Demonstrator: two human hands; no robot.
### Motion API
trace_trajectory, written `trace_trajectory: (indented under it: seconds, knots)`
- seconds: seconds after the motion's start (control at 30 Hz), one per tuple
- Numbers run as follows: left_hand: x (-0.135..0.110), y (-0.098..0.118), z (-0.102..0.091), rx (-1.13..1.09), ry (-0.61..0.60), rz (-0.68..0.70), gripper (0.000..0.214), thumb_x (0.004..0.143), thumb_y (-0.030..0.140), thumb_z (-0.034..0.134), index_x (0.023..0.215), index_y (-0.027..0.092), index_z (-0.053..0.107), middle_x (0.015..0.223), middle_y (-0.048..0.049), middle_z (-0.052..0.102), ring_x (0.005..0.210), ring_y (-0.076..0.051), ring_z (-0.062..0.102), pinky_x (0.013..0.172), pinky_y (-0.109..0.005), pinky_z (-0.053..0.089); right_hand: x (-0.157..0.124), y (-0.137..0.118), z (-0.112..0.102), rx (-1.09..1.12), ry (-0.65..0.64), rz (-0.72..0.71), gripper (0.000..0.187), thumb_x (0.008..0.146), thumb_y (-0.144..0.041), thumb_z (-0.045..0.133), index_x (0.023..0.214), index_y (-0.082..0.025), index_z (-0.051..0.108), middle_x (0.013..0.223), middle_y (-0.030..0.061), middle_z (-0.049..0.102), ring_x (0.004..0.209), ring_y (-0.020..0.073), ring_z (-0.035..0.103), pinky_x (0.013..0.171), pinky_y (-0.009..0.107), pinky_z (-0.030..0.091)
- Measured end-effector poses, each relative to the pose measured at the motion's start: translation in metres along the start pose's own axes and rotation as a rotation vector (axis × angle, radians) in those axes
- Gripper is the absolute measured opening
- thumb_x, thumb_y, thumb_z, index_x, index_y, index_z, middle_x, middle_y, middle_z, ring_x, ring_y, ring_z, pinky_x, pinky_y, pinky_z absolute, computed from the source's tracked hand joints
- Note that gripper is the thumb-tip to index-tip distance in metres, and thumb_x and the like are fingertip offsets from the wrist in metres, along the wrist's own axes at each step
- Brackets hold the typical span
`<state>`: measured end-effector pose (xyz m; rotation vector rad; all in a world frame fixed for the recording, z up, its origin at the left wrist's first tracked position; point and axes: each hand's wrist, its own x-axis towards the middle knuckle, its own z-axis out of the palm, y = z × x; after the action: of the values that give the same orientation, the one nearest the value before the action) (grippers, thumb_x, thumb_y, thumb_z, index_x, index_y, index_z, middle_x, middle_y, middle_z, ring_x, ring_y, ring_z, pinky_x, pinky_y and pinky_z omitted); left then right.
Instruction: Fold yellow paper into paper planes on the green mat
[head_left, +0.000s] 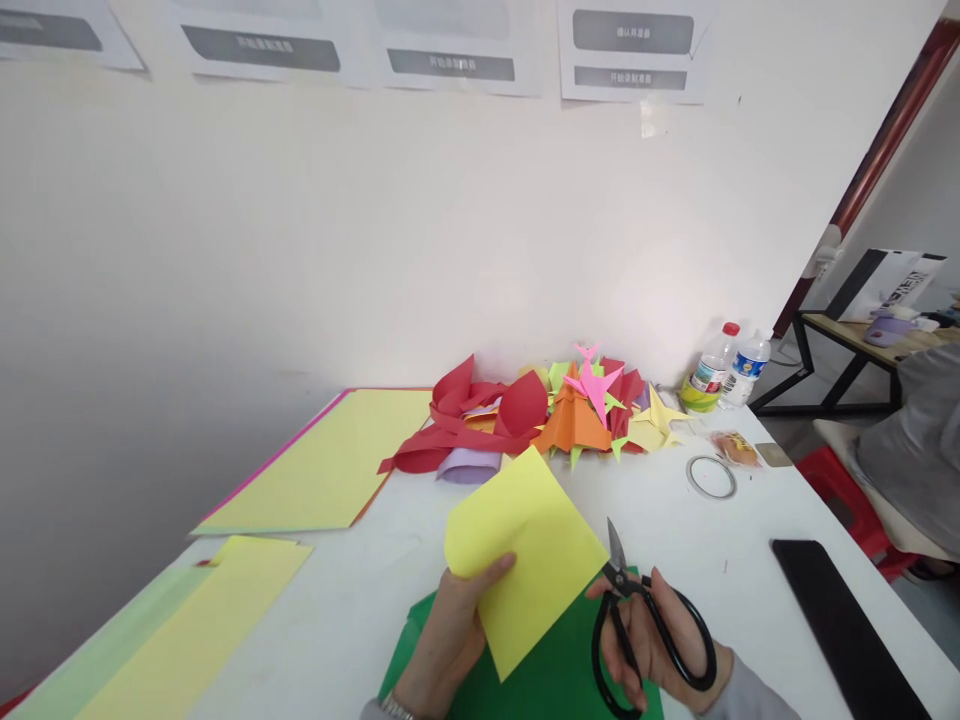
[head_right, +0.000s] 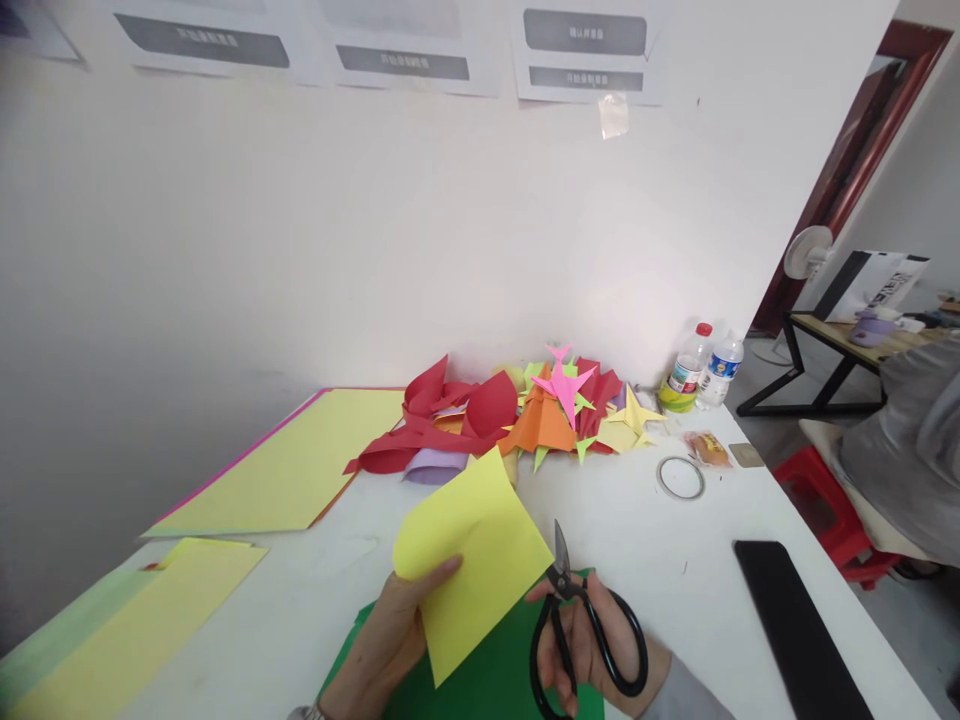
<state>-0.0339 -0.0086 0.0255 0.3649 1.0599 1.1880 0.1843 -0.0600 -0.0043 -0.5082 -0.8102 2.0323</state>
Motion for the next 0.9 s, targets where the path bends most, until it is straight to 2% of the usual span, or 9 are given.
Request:
trace_trajectory:
  seconds: [0.17, 0.33, 0.6, 0.8, 0.9]
  knots:
    - [0.0002, -0.0012, -0.0005, -0.042, -0.006, -0.071, 0.059, 0.072, 0.011, 0.073, 0.127, 0.021, 0.055, 0.107, -0.0102, 0.074, 0.098, -0.032, 0.069, 0.083, -0.044, 0.059, -0.0013, 0.0, 0.0006, -0.01, -0.003, 0.011, 0.083, 0.081, -0.082, 0.03, 0.118, -0.013, 0.058, 0.062, 0.0076, 0.066, 0.038, 0.0122, 0.049, 0.036, 0.021, 0.037]
    - [0.0006, -0.0024, -0.0018, -0.014, 0.005, -0.015, 0.064, 0.07, 0.007, 0.073, 0.13, 0.018, 0.053, 0.109, -0.0118, 0.073, 0.095, -0.031, 0.071, 0.083, -0.043, 0.059, -0.0037, -0.0046, 0.0043, -0.034, -0.023, 0.009, 0.079, 0.082, -0.08, 0.032, 0.115, -0.013, 0.057, 0.059, 0.0047, 0.063, 0.034, 0.0109, 0.047, 0.035, 0.02, 0.036]
    - [-0.0041, 0.0012, 0.0011, -0.025, 0.029, 0.047, 0.067, 0.069, 0.002, 0.072, 0.131, 0.017, 0.053, 0.105, -0.0122, 0.074, 0.09, -0.03, 0.072, 0.084, -0.043, 0.059, -0.0033, -0.0066, 0.0062, -0.008, -0.07, -0.017, 0.077, 0.079, -0.077, 0.045, 0.114, -0.01, 0.059, 0.063, 0.0073, 0.068, 0.034, 0.0103, 0.05, 0.034, 0.02, 0.037]
    - [-0.0018, 0.0017, -0.0011, -0.042, -0.002, 0.057, 0.069, 0.067, 0.003, 0.074, 0.131, 0.016, 0.053, 0.107, -0.0138, 0.073, 0.093, -0.031, 0.071, 0.086, -0.042, 0.058, -0.0027, -0.0041, 0.0061, -0.008, -0.069, -0.007, 0.093, 0.072, -0.088, 0.031, 0.116, -0.01, 0.059, 0.064, 0.0086, 0.067, 0.034, 0.0098, 0.049, 0.033, 0.02, 0.038]
    - [-0.0009, 0.0018, -0.0015, -0.038, 0.008, 0.063, 0.068, 0.066, 0.003, 0.074, 0.13, 0.015, 0.054, 0.106, -0.0142, 0.073, 0.093, -0.031, 0.071, 0.086, -0.043, 0.058, -0.0028, -0.0037, 0.0072, -0.01, -0.065, -0.032, 0.093, 0.073, -0.088, 0.03, 0.115, -0.01, 0.06, 0.062, 0.0082, 0.066, 0.034, 0.0094, 0.048, 0.033, 0.02, 0.038]
